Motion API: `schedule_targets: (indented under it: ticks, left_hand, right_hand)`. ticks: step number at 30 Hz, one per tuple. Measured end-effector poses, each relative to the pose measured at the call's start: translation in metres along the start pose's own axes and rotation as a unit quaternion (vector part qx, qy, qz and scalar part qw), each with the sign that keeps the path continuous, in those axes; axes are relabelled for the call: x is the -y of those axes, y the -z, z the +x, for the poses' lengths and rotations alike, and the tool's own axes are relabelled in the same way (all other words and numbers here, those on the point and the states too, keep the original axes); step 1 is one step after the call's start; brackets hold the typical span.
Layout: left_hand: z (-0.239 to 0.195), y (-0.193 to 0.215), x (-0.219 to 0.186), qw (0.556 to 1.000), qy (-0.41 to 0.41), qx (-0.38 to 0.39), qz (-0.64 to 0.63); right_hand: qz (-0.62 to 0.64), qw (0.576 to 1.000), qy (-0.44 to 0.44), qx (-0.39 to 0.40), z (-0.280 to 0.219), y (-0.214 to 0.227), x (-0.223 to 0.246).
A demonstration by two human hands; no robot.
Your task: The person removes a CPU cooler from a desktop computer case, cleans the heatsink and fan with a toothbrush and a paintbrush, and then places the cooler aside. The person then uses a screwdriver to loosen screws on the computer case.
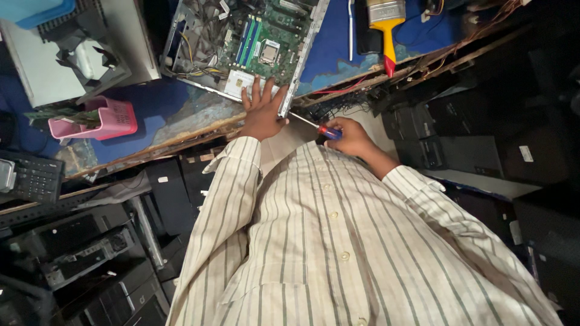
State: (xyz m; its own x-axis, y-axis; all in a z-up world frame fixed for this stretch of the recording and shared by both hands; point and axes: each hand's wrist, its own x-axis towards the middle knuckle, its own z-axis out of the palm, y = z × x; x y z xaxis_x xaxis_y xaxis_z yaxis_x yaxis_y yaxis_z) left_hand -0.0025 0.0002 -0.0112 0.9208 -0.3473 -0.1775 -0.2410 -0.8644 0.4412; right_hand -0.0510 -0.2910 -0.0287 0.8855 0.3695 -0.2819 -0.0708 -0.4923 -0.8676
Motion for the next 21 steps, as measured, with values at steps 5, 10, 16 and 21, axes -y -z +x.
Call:
schedule_targets:
  ticks: [5,10,16,21]
  left_hand:
    - [0.001,-0.001,-0.001,1.000,0.005,0.004,0.001]
    - [0.000,-0.002,0.000,1.000,0.004,-0.002,-0.002]
    - [0.002,-0.004,0.002,1.000,0.017,0.011,-0.006]
    - [0.001,-0.005,0.004,1.000,-0.005,-0.003,-0.006]
  right_hand:
    - [-0.095,0.992,-0.037,0.069,-0.003,-0.002,0.017]
    - [-0.149,0.986,-0.054,0.047,-0.009,0.001,0.031]
    - [-0.138,0.988,0.007,0.074,0.001,0.011,0.007]
    - [-0.117,0.987,0.112,0.021,0.002,0.008,-0.007]
